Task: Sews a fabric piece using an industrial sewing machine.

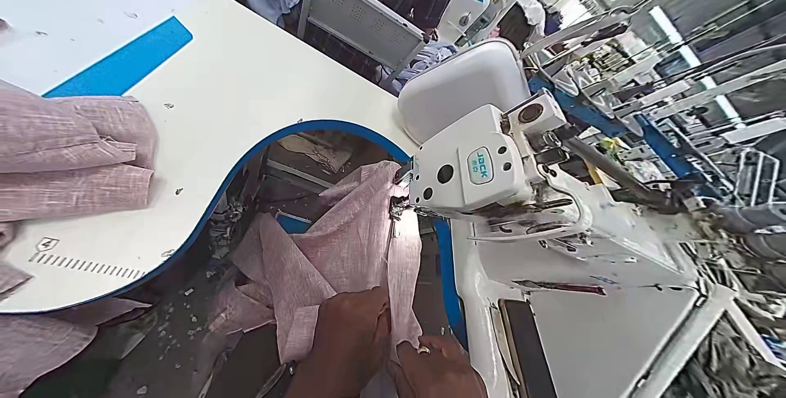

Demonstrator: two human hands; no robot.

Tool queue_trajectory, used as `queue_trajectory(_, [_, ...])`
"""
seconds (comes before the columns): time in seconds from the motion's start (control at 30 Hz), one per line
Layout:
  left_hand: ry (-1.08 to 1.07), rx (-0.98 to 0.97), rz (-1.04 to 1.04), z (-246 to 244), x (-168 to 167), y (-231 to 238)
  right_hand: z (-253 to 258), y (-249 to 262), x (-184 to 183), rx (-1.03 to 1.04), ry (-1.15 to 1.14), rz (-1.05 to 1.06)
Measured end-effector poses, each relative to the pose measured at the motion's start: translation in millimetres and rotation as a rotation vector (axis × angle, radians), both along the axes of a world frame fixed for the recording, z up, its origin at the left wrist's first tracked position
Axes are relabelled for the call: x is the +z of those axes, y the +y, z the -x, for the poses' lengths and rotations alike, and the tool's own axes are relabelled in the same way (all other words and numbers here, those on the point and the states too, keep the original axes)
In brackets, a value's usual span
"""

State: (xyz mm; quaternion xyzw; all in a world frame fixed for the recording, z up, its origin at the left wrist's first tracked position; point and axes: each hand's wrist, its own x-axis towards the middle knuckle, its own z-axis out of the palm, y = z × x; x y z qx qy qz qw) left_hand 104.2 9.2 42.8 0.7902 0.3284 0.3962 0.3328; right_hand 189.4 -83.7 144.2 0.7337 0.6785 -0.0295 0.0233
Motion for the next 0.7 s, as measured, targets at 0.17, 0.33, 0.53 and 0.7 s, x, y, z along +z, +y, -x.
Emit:
queue_trajectory(0.17, [-0.090,0.001,-0.031,-1,-6,-3,5,0,-3,-0.025,-0.083,-0.101])
queue_trajectory(0.33, [-0.137,-0.080,0.050,-1,-9,-6,10,-8,-14,-0.006,-0.132,-0.407])
queue_trajectory(0.53, [-0.145,-0.170,0.131,-2,-9,-2,1,0,-44,0.030,-0.149,-0.595])
queue_trajectory(0.7, [-0.324,-0.097,0.175,-13,-24,0,-13,18,-71,-0.125,0.123,-0.737])
